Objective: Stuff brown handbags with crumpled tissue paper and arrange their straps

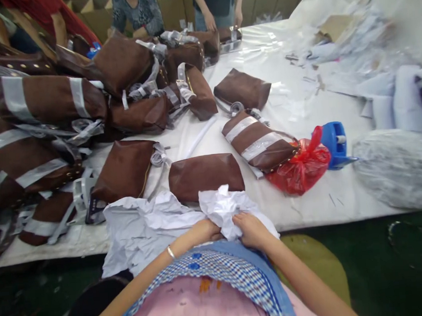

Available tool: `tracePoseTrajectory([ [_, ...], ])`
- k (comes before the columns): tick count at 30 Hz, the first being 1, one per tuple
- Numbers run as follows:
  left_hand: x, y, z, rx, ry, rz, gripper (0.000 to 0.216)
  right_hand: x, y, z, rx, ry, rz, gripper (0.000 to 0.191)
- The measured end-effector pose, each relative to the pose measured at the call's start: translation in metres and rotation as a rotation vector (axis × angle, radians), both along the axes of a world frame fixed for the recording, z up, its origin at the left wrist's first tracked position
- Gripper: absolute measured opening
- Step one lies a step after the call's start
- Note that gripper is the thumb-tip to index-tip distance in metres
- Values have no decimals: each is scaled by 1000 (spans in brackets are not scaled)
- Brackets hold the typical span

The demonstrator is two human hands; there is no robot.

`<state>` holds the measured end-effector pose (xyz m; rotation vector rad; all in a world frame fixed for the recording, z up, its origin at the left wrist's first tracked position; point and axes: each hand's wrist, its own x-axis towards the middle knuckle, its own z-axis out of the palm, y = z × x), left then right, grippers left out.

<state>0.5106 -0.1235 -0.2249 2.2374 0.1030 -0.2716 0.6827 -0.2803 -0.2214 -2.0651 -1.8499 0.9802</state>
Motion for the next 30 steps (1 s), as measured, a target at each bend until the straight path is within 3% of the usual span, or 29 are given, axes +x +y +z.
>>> tracePoseTrajectory([
  [3,-19,9,23,6,-11,183,24,-5,1,1,-96,15,9,41],
  [6,-12,12,37,91,-154,365,47,0,8,6,-164,-9,98,36],
  [8,1,9,36,133,-154,299,65,3,14,10,-223,-35,131,35],
  [11,15,3,21,79,46,171,54,0,17,15,-254,-126,90,37],
  [13,15,-1,9,40,126,164,51,-5,14,15,-147,-218,7,46],
  [15,12,-4,0,23,155,226,53,-12,9,10,54,-270,-42,68],
  [17,5,-4,-2,-49,142,322,51,-17,7,-1,230,-252,25,88],
  [19,-8,-2,2,-156,35,427,41,-18,9,-14,273,-210,161,93],
  [22,-51,-3,12,-318,-106,750,35,-11,14,-32,157,-140,300,86],
  [26,-146,-30,18,-562,139,1474,49,1,11,-41,49,-39,308,81],
  [28,-189,-48,12,-500,292,1768,65,2,14,-45,117,18,265,86],
  [29,-206,-54,7,-475,359,1845,74,1,23,-50,198,57,229,92],
  [30,-217,-55,1,-450,411,1812,83,-3,38,-56,304,99,174,98],
])
